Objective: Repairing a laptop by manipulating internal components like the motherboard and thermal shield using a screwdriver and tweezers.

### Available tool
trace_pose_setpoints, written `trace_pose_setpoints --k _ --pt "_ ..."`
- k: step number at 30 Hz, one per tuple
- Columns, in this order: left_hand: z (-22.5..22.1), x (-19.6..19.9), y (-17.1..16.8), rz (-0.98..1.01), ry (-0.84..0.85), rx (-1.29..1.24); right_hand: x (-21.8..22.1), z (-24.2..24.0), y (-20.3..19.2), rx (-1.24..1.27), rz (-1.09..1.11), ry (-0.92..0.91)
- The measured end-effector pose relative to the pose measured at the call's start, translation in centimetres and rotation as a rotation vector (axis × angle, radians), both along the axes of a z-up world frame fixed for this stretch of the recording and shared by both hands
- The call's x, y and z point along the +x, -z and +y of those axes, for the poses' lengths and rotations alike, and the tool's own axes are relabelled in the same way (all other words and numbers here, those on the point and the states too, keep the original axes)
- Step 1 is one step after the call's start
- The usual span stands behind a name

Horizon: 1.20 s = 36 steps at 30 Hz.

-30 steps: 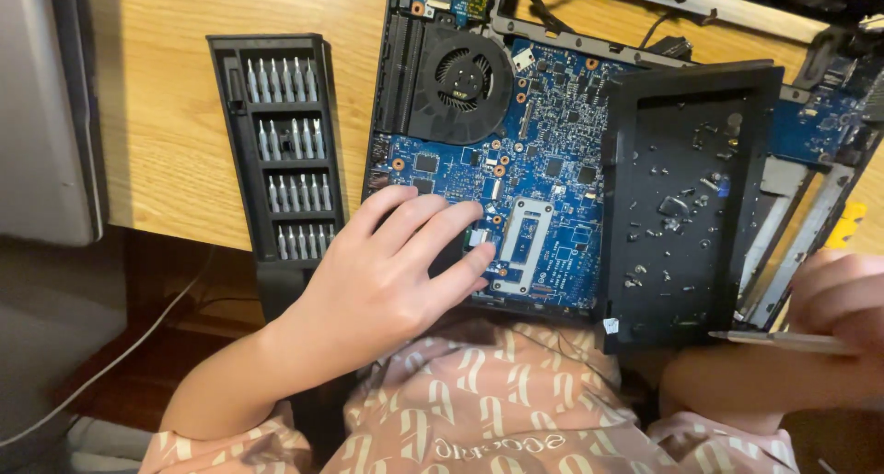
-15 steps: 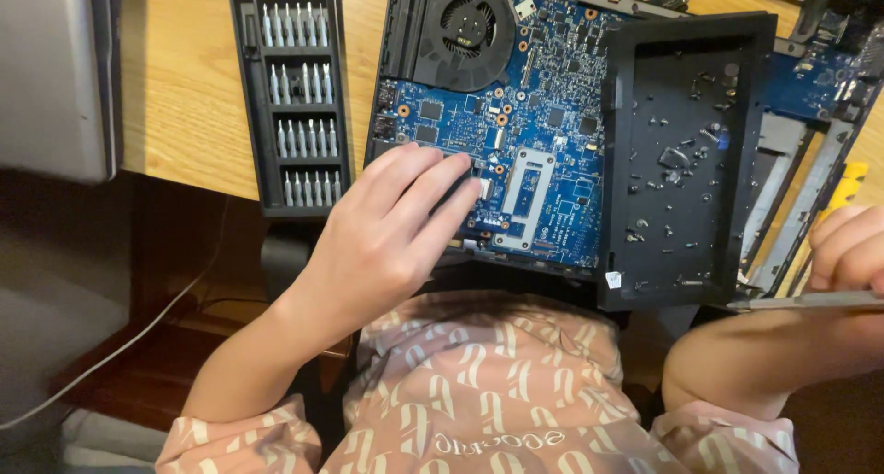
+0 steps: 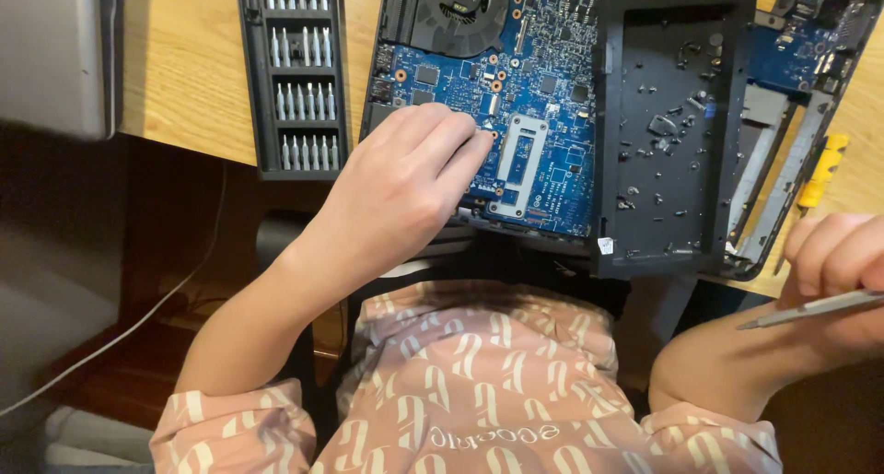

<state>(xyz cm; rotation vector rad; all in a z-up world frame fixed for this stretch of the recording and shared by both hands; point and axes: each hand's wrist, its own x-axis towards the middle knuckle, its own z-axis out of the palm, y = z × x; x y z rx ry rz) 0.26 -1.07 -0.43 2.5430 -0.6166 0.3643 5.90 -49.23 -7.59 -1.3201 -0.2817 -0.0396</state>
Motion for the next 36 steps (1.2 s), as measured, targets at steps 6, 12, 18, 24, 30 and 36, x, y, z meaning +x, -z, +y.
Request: trace_pose_setpoints --k 6,12,18,24,30,36 --pt "-0.6 -0.8 -0.8 -0.017 -0.017 0.046 -0.9 -0.4 0.5 0.081 0.017 -0.018" --pt "-1.2 -3.1 -1.3 -0.039 -0.006 0.021 -0.9 -0.6 0.6 0.058 -0.024 -0.017" --pt "-2.2 -5.8 -0.7 -0.038 0.039 0.019 -0.7 -1.8 1.1 0.051 -0.024 -0.023" --pt "-3.1 -6.9 0.3 -0.036 -0.114 0.033 -0.8 -1.2 0.9 0.057 0.017 0.001" --pt "-3.3 -6.8 0.3 0.062 -0.226 0.131 -0.7 -0.2 0.5 0.076 0.021 -0.004" --pt "-3.1 -6.2 -0.6 0.085 -0.219 0.152 -1.1 4.5 -3.2 0.009 -0.003 -0.007"
